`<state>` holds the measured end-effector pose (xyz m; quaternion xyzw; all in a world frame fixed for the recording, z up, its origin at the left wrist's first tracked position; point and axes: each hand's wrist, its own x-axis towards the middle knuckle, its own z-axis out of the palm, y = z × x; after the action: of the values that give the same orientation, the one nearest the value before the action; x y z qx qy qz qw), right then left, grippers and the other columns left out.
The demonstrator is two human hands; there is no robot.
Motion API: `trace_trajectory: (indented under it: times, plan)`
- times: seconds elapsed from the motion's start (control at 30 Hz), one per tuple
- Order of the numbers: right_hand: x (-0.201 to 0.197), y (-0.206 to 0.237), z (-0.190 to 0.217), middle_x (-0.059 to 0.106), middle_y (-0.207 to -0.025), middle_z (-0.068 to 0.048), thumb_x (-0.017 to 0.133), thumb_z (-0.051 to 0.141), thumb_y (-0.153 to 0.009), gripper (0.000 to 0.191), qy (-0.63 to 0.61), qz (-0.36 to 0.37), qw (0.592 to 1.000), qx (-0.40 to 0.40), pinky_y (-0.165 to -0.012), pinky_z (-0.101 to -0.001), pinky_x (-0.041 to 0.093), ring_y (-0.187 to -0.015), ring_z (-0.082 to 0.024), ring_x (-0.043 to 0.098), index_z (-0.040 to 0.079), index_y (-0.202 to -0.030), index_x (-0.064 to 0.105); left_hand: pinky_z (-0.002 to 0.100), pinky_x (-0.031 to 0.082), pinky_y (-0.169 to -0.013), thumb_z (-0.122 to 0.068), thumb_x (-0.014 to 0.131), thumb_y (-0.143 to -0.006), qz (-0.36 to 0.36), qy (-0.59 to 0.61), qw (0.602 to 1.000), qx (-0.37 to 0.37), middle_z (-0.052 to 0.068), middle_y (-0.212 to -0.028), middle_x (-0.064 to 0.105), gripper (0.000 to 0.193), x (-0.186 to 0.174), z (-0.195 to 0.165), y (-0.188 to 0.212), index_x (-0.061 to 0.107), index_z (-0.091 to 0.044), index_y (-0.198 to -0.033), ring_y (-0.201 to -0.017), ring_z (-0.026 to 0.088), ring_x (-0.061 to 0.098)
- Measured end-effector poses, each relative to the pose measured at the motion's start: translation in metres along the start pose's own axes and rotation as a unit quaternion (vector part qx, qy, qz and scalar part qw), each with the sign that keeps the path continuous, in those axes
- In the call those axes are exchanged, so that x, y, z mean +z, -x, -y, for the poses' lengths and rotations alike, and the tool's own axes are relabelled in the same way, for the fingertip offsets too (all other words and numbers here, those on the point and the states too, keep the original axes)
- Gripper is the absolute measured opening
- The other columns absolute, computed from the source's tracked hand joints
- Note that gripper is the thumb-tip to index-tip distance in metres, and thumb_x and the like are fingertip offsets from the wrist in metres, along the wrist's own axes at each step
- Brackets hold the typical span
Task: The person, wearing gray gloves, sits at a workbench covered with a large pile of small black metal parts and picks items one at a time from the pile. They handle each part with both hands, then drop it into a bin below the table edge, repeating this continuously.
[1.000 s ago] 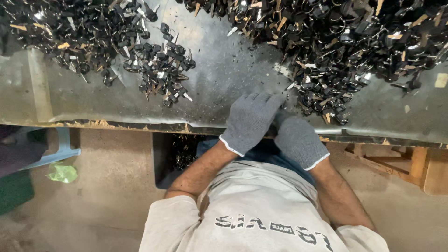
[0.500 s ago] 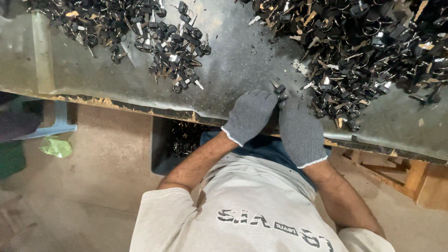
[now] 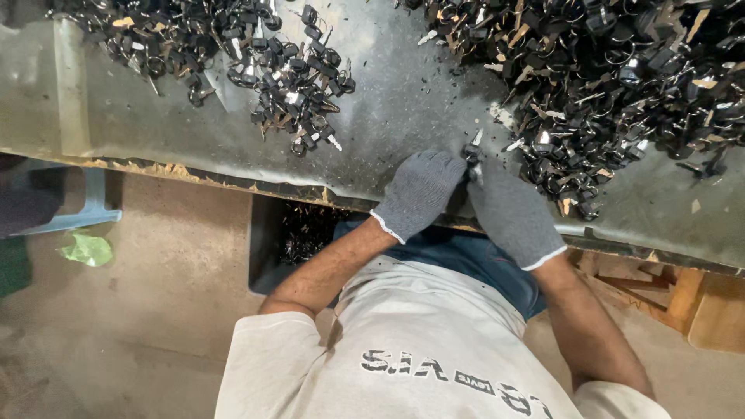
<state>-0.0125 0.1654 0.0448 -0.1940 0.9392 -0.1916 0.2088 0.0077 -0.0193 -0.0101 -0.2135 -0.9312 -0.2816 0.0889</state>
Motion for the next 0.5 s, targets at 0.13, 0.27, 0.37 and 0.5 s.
trace_trajectory:
  times: [0.13, 0.27, 0.37, 0.5]
  plan:
    - [0.002, 0.001, 0.002, 0.071, -0.085, -0.024, 0.060, 0.020, -0.096, 0.041, 0.064, -0.058, 0.996, 0.010, -0.062, -0.0498, 0.057, -0.075, -0.041, 0.072, -0.004, -0.129, 0.054, 0.046, 0.052, -0.089, -0.015, 0.063, -0.088, 0.012, -0.014, 1.000, -0.012, 0.015, -0.106, 0.065, 0.032, 0.004, -0.005, -0.001, 0.064, -0.005, -0.118, -0.102, 0.034, 0.064]
    - [0.014, 0.000, -0.001, 0.071, -0.090, -0.023, 0.060, 0.025, -0.103, 0.026, 0.074, -0.085, 0.993, 0.015, -0.060, -0.0473, 0.058, -0.073, -0.039, 0.072, 0.001, -0.113, 0.060, 0.045, 0.053, -0.094, -0.012, 0.063, -0.085, -0.046, -0.070, 0.996, -0.020, 0.020, -0.113, 0.064, 0.050, 0.001, -0.009, 0.001, 0.059, 0.004, -0.132, -0.107, 0.036, 0.063]
    - [0.025, 0.004, -0.004, 0.073, -0.112, -0.026, 0.061, 0.024, -0.098, 0.030, 0.139, -0.154, 0.977, -0.053, -0.058, -0.0446, 0.058, -0.076, -0.035, 0.073, 0.000, -0.115, 0.059, 0.046, 0.052, -0.091, -0.010, 0.063, -0.082, -0.079, 0.028, 0.994, -0.064, 0.020, -0.110, 0.064, 0.055, -0.002, -0.009, 0.002, 0.058, 0.002, -0.136, -0.103, 0.037, 0.063]
    - [0.031, 0.006, 0.000, 0.069, -0.115, -0.026, 0.060, 0.019, -0.104, 0.033, 0.131, -0.170, 0.976, -0.048, -0.063, -0.0442, 0.059, -0.085, -0.037, 0.072, -0.006, -0.127, 0.057, 0.043, 0.054, -0.091, -0.006, 0.065, -0.085, -0.013, 0.062, 0.997, -0.051, 0.012, -0.101, 0.066, 0.045, -0.007, -0.010, 0.003, 0.063, -0.009, -0.130, -0.097, 0.032, 0.065]
